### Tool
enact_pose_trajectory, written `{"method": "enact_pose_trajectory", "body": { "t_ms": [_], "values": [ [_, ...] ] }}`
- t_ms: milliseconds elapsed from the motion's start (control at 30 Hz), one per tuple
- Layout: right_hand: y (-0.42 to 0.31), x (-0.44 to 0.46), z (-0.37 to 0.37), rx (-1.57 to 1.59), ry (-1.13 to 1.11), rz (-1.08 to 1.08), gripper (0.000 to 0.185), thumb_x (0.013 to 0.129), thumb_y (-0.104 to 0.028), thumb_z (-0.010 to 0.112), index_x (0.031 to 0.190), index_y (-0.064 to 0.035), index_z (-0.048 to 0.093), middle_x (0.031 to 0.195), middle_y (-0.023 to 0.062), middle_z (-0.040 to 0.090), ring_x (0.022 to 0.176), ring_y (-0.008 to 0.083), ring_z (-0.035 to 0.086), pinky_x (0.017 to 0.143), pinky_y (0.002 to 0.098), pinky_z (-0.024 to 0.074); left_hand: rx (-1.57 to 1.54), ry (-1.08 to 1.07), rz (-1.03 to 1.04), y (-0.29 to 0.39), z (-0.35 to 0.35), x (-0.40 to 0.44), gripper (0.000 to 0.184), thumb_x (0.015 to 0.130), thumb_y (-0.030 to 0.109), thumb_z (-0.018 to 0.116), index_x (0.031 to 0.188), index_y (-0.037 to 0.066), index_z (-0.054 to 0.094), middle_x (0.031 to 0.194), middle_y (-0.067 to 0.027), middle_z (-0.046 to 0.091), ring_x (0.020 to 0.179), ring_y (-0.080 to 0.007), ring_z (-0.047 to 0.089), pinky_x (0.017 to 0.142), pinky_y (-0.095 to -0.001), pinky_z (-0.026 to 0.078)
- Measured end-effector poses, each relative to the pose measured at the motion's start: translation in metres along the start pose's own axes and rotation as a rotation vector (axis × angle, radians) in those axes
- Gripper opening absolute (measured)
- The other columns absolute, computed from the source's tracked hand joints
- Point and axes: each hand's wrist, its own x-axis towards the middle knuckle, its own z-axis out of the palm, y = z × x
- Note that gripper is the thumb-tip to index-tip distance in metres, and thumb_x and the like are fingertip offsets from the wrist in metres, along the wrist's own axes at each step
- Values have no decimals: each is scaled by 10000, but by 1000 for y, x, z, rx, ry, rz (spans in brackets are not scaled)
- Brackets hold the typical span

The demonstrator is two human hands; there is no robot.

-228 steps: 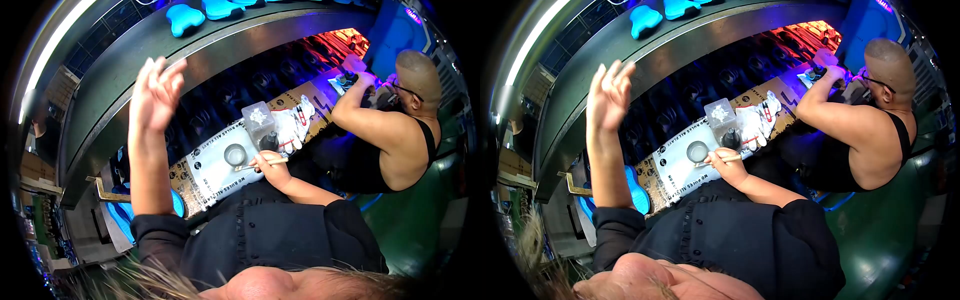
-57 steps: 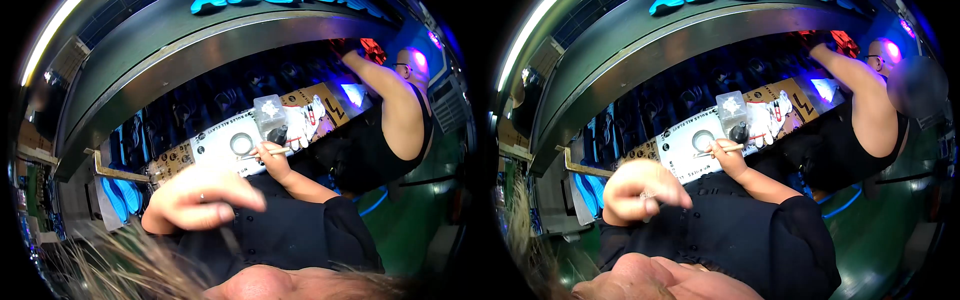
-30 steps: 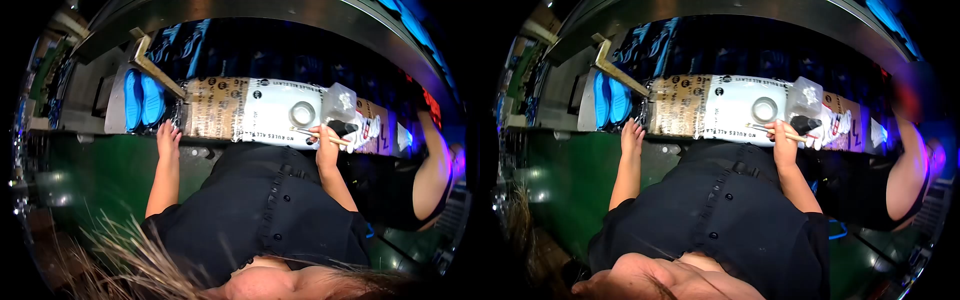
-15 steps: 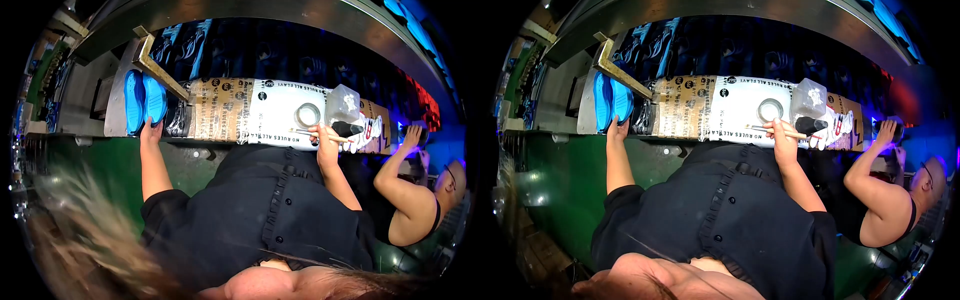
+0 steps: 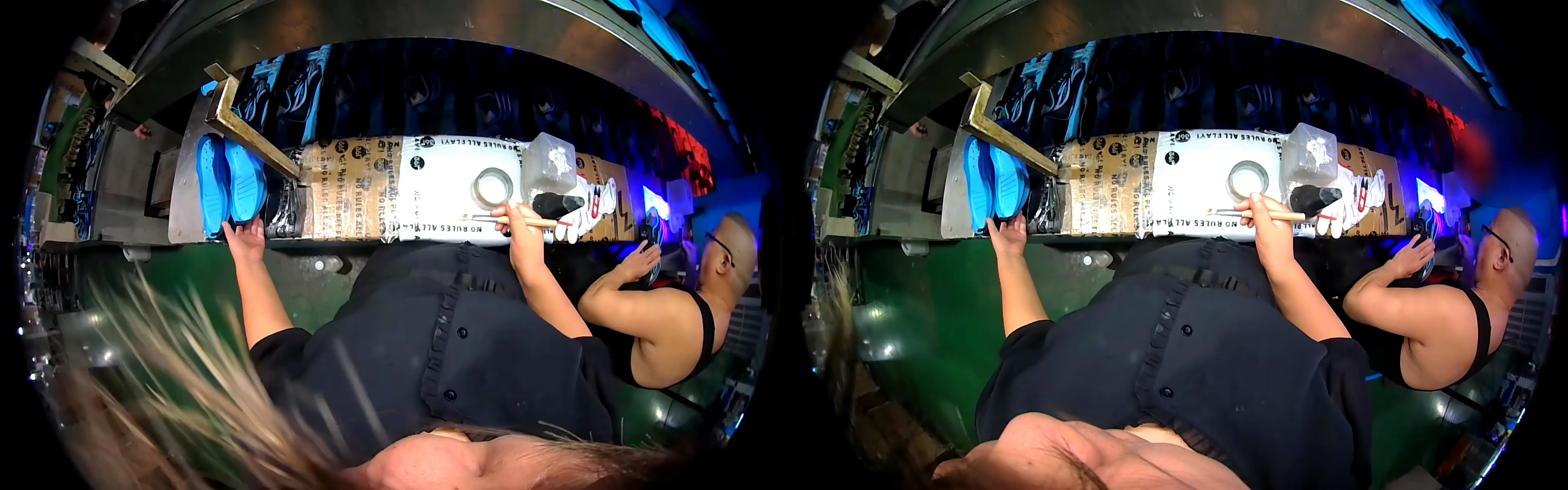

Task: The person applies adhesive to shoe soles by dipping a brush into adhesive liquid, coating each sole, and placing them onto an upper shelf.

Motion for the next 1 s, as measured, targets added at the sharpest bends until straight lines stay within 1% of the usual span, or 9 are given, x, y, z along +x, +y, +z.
{"method": "enact_pose_trajectory", "body": {
  "t_ms": [233,367,533,567,667,700,733,800,1000],
  "values": [
    [9,0,-3,53,21,61,355,910,-271,470,760,12,623,629,37,549,594,89,486,575,216,382,-52,47,51,-5,7,-9,867,798,647,418,1312,-18,205,1242,-188,393,1151,-317,417,992,-405,338],
    [12,3,-4,71,20,49,342,910,-258,474,758,9,623,626,40,552,594,89,489,572,216,384,-55,-64,11,1,2,-11,961,759,680,447,1349,-14,142,1256,-202,388,1165,-335,405,1000,-407,329],
    [14,6,-4,84,13,88,345,906,-261,482,757,17,620,633,45,553,591,93,488,565,218,382,-53,-75,-28,15,25,-26,1068,669,678,571,1402,164,-12,1430,-153,55,1299,-365,174,1040,-517,171],
    [14,7,-4,84,3,86,347,906,-263,484,756,20,619,638,48,553,593,94,487,566,220,382,-58,-62,-23,15,28,-25,1068,669,678,571,1402,164,-12,1430,-153,55,1299,-365,174,1040,-517,171],
    [16,8,-4,69,3,69,353,907,-267,483,756,23,617,655,56,555,602,98,486,571,223,382,-45,-37,-37,13,41,-26,1039,677,657,583,1401,153,34,1424,-162,101,1291,-378,187,1034,-538,179],
    [16,8,-4,71,-11,74,353,907,-267,483,756,23,617,655,56,555,602,98,486,571,223,382,-77,17,-65,14,42,-22,966,685,523,678,1391,148,135,1405,-138,159,1278,-350,215,1027,-513,222],
    [16,9,-5,74,-4,80,353,907,-268,481,755,21,617,663,58,558,607,98,486,574,224,382,-81,25,-57,13,40,-13,966,685,523,678,1391,148,135,1405,-138,159,1278,-350,215,1027,-513,222],
    [17,8,-3,71,28,83,334,904,-263,476,757,9,604,672,61,565,594,90,485,558,203,367,10,124,-100,7,34,8,435,728,195,720,1095,69,521,1114,-82,524,1067,-266,472,945,-434,385],
    [12,9,-3,75,21,88,329,900,-270,482,761,5,601,680,61,568,594,91,485,562,204,367,88,122,-55,2,33,21,360,721,110,671,1042,48,518,1022,-92,542,932,-238,522,816,-386,476]
  ]
}}
